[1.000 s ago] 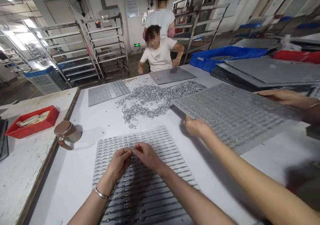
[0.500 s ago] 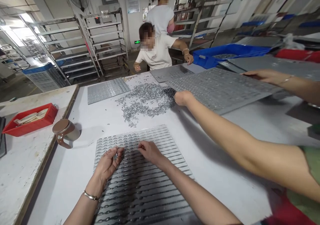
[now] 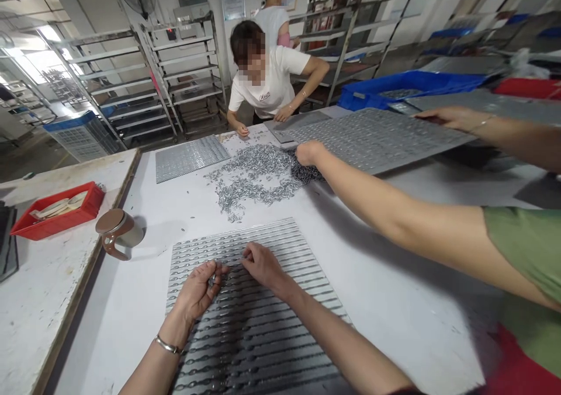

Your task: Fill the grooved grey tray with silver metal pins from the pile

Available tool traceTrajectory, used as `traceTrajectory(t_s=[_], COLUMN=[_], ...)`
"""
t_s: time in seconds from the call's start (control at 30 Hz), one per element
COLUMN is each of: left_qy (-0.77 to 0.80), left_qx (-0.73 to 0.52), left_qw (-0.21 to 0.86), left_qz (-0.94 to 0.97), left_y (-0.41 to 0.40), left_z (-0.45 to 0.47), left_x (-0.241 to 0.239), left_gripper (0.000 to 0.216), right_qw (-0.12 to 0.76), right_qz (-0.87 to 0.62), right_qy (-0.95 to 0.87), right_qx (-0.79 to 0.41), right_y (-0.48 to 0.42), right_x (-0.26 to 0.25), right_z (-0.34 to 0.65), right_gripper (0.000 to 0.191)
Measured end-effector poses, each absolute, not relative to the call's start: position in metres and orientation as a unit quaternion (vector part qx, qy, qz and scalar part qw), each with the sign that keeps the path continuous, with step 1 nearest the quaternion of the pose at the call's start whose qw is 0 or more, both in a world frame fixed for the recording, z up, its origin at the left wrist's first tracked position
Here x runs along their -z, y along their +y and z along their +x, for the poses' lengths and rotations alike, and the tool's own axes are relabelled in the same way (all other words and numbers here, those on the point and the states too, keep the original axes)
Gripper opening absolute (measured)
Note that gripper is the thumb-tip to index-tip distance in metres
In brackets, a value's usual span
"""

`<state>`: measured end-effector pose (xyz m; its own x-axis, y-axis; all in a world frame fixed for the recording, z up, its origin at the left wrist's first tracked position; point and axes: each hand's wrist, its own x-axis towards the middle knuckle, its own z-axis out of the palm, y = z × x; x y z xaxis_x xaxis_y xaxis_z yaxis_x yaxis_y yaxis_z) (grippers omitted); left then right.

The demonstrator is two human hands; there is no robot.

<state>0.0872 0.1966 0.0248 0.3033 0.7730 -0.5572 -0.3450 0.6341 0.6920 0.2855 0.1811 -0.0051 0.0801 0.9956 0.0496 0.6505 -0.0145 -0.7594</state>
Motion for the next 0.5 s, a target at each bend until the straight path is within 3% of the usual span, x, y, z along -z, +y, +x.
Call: traceTrajectory(t_s=[0.13,0.33,0.5], left_qy=[0.445,0.434,0.403], left_qx=[-0.332,-0.31,-0.286], left_qw=[0.786,0.778,0.785], left_qz=[0.271,0.331,0.374], left_y=[0.188,0.178,0.176], left_z=[0.098,0.112,0.109], left_x=[-0.026,-0.024,-0.029], left_gripper=[0.034,0.043,0.045], right_qw=[0.392,0.297,0.321], right_qz=[-0.565,-0.527,-0.556], right_qy=[-0.675,-0.776,-0.737], right_qx=[-0.267,-0.179,-0.212], right_y=[0.16,0.14,0.141], right_x=[-0.018,-0.036,-0.033], right_z=[0.278,0.265,0.276], right_gripper=[0.015,0.021,0.012])
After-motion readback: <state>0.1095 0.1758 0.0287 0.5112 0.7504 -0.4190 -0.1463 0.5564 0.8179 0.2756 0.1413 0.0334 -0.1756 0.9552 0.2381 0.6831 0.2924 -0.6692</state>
